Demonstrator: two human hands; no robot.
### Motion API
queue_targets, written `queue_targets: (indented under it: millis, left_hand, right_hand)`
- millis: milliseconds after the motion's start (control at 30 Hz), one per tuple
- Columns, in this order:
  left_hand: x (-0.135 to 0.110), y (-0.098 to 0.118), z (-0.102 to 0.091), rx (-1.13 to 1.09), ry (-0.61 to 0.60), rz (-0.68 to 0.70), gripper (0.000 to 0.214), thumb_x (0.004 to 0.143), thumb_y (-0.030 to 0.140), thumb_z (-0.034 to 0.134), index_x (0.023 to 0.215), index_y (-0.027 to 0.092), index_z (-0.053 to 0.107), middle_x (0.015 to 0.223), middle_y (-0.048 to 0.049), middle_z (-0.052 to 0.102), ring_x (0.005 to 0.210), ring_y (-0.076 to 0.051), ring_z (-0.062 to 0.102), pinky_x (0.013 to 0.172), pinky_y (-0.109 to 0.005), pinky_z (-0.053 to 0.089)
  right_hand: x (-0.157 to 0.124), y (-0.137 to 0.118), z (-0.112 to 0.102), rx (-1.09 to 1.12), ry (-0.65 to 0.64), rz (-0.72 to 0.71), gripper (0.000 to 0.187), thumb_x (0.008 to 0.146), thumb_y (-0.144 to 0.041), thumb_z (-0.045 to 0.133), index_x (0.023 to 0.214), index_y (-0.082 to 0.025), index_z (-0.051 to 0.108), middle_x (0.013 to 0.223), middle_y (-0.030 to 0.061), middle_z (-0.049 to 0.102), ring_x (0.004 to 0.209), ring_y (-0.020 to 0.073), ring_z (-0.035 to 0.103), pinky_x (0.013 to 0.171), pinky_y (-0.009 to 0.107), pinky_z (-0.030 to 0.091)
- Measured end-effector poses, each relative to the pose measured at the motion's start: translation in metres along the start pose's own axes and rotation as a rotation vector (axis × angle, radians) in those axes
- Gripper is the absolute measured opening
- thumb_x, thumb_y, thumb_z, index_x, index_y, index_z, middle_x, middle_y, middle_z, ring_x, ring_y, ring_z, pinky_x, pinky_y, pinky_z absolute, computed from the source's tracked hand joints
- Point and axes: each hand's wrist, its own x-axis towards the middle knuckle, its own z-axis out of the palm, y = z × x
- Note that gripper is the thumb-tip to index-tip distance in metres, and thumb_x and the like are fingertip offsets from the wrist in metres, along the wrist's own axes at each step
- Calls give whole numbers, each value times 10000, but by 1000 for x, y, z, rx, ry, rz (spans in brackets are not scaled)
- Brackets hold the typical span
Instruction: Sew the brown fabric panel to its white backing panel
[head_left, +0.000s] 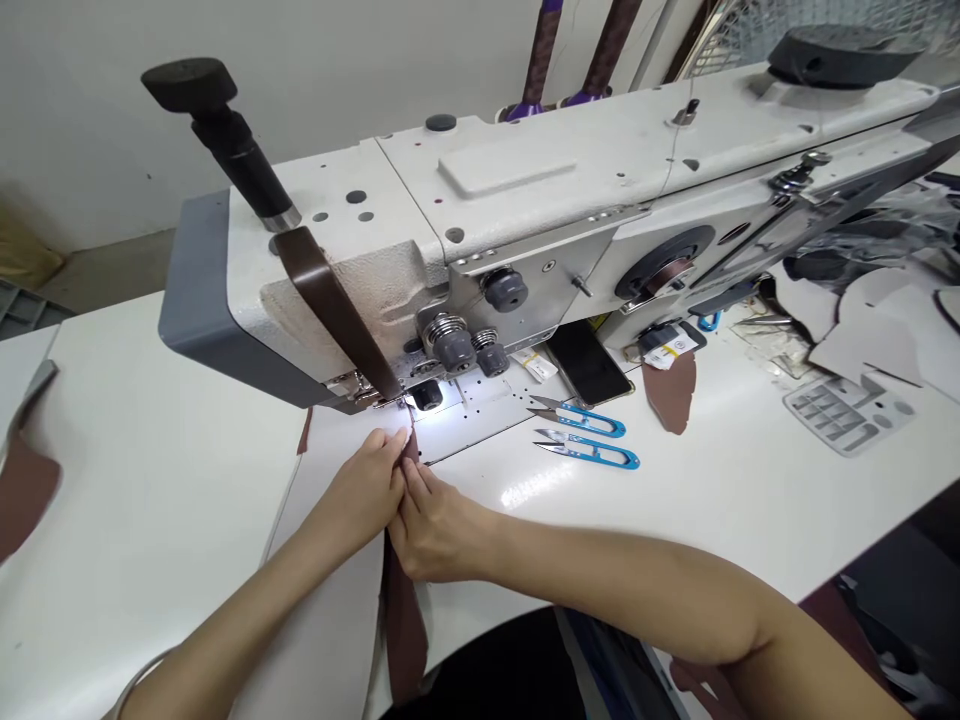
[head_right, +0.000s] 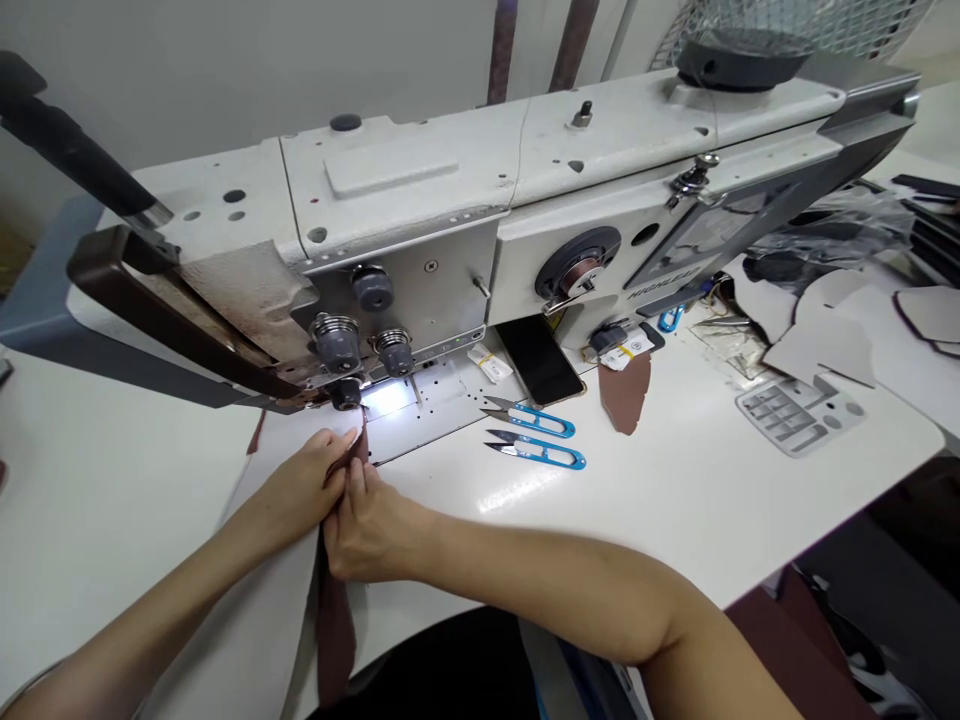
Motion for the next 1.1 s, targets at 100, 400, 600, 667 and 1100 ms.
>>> queue_targets:
  millis: [100, 400, 600, 667, 1100]
  left_hand:
    - [4, 4, -3, 104, -28, -20, 453, 890, 29, 333, 1331, 51, 434, 945, -79, 457, 856, -192, 497, 820, -315, 426]
    - [14, 5, -12, 286, -69, 42, 500, 901, 5, 296, 1396, -60, 324, 1180, -182, 465, 1049, -225, 470, 974, -315, 384]
    - [8, -13, -3, 97, 12, 79, 643, 821, -18, 381, 1453, 59, 294, 1083, -124, 461, 961, -190, 499, 921, -313, 438]
    - [6, -16, -1, 114, 17, 86, 652, 809, -17, 397, 1450, 54, 301, 1054, -121, 460, 930, -193, 496, 901, -325, 446]
    - [-1, -14, -8, 137, -75, 46, 657, 820, -11, 353, 1465, 96, 287, 1070, -113, 442, 966, -225, 460, 909, -367, 416]
  right_hand:
    - [1, 3, 1, 6, 2, 9, 181, 717, -63, 457, 760, -17, 626, 816, 269, 672, 832, 381, 661, 662, 491, 547]
    - [7, 22, 9, -13, -44, 3, 220, 770, -28, 443, 830, 48, 640, 863, 305, 657, 834, 353, 658, 679, 505, 543]
    - [2, 16, 4, 19, -50, -27, 206, 795, -45, 456, 853, 42, 633, 905, 300, 659, 859, 341, 661, 727, 501, 540]
    - [1, 14, 3, 26, -55, -21, 195, 791, -48, 460, 832, 31, 634, 894, 295, 662, 852, 336, 660, 718, 491, 541]
    - [4, 19, 2, 38, -64, -21, 194, 774, -64, 463, 794, 18, 638, 901, 295, 661, 888, 370, 655, 729, 497, 541]
